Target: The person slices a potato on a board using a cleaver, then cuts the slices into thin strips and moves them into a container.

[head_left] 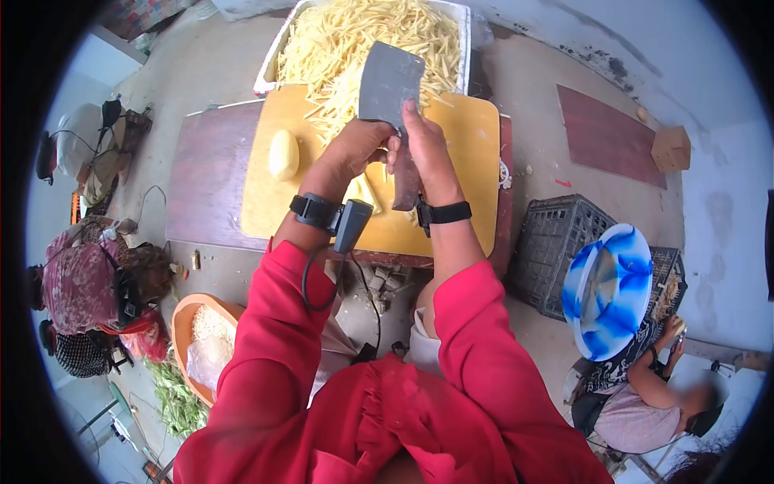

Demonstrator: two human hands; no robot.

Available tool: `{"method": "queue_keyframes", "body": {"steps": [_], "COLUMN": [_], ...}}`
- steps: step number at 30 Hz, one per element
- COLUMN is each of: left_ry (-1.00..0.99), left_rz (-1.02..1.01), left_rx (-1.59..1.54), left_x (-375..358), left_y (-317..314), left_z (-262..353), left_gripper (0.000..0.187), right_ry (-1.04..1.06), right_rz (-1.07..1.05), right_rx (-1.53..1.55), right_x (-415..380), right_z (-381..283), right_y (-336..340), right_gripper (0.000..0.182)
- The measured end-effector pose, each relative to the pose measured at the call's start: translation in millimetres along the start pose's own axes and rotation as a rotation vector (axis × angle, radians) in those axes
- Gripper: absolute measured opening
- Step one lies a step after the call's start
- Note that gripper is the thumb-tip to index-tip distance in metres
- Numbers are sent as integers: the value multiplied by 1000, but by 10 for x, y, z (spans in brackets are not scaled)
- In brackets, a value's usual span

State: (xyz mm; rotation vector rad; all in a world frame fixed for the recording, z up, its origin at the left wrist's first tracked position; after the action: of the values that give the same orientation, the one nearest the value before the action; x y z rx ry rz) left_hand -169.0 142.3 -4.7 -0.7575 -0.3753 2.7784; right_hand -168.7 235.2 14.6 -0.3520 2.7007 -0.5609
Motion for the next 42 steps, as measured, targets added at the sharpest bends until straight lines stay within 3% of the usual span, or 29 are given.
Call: {"method": "queue_keyframes", "body": {"steps": [4,7,8,11,12,15,16,20,24,27,29,30,31,34,37,38,42], "left_ry": [-39,-116,-123,-333,-293,-241,-287,-446,-634,-863,-767,-581,-585,-590,-335,-237,-282], "left_rz": [195,373,389,455,471,448,456,607,652,594,711,622,585,555,534,471,529], "left_rx": [-50,17,156,475,406,381,406,349,172,264,923,889,633,336,149,-133,112], "left_x": [63,85,102,160,108,196,192,55,-90,-18,146,289,305,243,351,390,207], "left_y": [228,507,579,716,693,852,865,876,902,990,1073,1190,1210,1239,1418,1432,1492], "left_z": [59,115,155,342,396,412,457,607,777,837,549,328,240,329,151,1,23], "left_gripper": [16,23,33,44,54,60,45,25,28,34,37,28,24,18,20,21,16], "right_ry": [108,249,264,381,365,333,332,299,319,282,208,233,255,290,326,332,218], "right_rz": [128,234,253,264,269,280,280,287,280,299,341,340,340,306,278,262,189], "right_rx": [9,-138,-126,-91,-107,-143,-147,-152,-145,-235,-371,-461,-552,-690,-823,-878,-1054], "right_x": [14,-30,-44,-62,-82,-113,-97,-84,-74,-80,-135,-103,-68,-80,-86,-109,-206], "right_z": [-131,-310,-345,-437,-448,-458,-426,-377,-363,-352,-373,-381,-347,-265,-293,-294,-249], "right_y": [162,268,301,331,325,332,338,333,301,312,302,298,310,302,166,132,50], "right_gripper": [50,38,25,21,21,20,20,20,19,21,23,23,24,24,24,25,29]}}
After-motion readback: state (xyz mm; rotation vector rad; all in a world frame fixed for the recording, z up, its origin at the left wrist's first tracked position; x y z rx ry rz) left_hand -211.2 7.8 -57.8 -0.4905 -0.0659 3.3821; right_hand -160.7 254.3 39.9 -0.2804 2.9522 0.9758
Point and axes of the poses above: each hand's wrist, its own x-axis towards the middle knuckle, its own y-axis out of the back of the hand, z = x × y, the point moved 9 cm from there along x, towards the middle knuckle, and after that the axes turned 1 degree about -z, right-handed, at the moved point
